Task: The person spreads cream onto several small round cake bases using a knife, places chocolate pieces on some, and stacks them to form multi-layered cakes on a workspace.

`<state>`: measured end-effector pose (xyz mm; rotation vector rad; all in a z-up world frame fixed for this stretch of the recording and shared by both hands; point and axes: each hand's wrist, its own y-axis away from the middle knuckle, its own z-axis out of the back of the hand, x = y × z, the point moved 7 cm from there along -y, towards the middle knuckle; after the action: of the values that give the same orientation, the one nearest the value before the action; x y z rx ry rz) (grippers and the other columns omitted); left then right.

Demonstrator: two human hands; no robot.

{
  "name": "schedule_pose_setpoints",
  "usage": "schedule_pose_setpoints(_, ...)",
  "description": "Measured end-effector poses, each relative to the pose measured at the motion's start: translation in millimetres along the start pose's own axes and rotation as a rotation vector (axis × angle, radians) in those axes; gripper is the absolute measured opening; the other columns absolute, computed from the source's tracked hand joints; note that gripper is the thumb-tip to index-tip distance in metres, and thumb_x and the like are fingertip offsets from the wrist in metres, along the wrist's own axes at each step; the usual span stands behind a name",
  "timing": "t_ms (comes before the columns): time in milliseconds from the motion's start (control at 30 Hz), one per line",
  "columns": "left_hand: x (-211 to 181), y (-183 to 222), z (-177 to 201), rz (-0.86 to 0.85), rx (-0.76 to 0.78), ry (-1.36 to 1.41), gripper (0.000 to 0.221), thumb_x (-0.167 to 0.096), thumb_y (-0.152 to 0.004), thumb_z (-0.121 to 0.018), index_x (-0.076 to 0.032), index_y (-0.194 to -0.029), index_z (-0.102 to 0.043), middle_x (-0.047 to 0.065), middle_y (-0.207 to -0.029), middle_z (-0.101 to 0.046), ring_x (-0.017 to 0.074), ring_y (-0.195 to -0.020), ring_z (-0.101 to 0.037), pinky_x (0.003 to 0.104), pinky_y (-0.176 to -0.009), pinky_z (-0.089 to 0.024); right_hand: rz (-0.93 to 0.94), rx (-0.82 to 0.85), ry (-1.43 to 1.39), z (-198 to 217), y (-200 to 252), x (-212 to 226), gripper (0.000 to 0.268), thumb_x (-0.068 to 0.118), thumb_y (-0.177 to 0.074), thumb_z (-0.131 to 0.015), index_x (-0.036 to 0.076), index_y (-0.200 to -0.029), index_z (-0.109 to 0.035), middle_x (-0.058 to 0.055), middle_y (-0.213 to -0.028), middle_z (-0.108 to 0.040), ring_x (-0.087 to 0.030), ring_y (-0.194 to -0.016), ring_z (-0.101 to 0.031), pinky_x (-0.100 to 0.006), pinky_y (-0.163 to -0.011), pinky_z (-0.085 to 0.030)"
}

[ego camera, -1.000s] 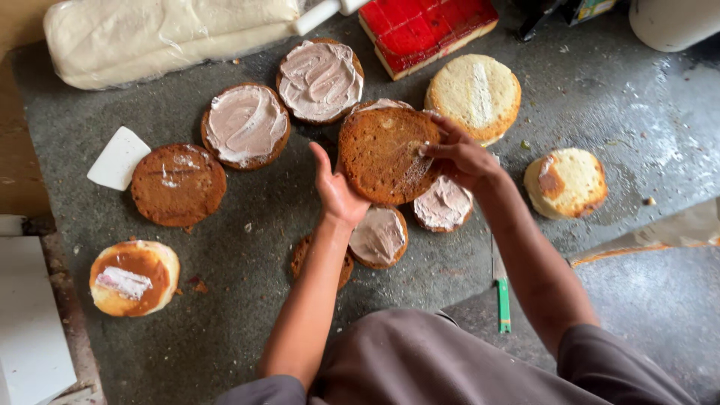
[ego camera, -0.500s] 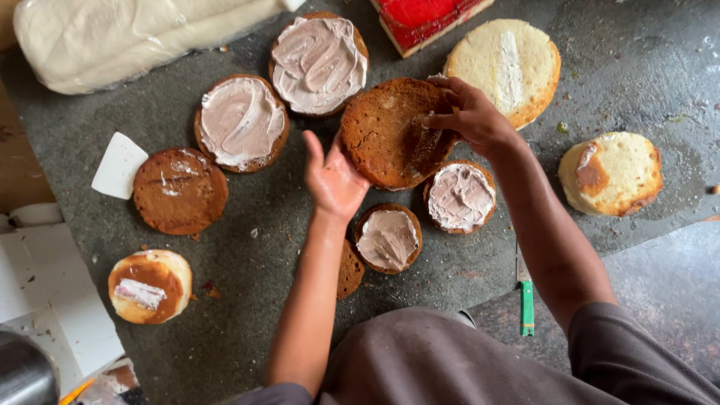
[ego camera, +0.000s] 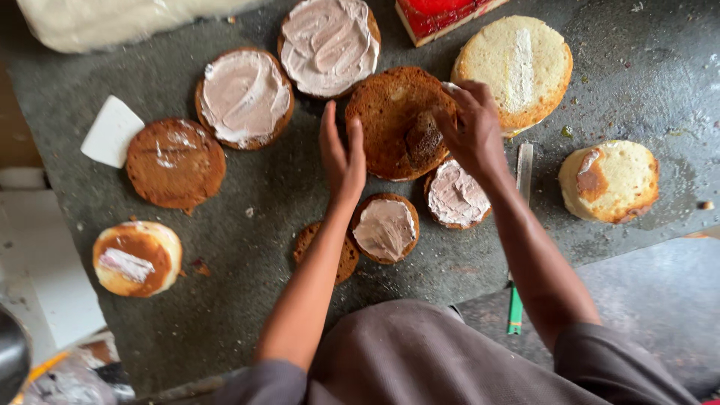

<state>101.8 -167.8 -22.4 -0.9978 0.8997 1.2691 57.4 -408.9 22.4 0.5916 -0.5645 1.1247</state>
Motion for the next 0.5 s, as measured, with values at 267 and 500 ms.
schedule_pose_setpoints(267, 9, 8, -49, 0.037, -0.16, -0.059, 0.069, -0.05, -0.111, -0.037, 0.0, -0.159, -0.033, 0.027, -0.162, -0.04, 0.0397, -0.151, -0.041, 0.049, -0.126, -0.033, 0.225, -0.162, -0.102, -51, 9, 11, 0.063, 0.038, -0.11, -0.055, 0.0, -0.158, -0.038, -0.027, -0.169, -0.025, -0.042, -0.158, -0.024, -0.05, -0.129, -0.023)
schedule_pose_setpoints(500, 30, -3, -19, -0.099, 0.049, -0.153, 0.062, -0.047, -0.113, -0.038, -0.003, -0.156, -0.044, 0.026, -0.165, -0.041, 0.0458, -0.156, -0.033, 0.051, -0.129, -0.024, 0.332, -0.04, 0.32, -48, 14, 37, 0.075, 0.051, -0.108, -0.052, -0.004, -0.156, -0.038, -0.03, -0.164, -0.027, -0.044, -0.155, -0.019, -0.057, -0.125, -0.018)
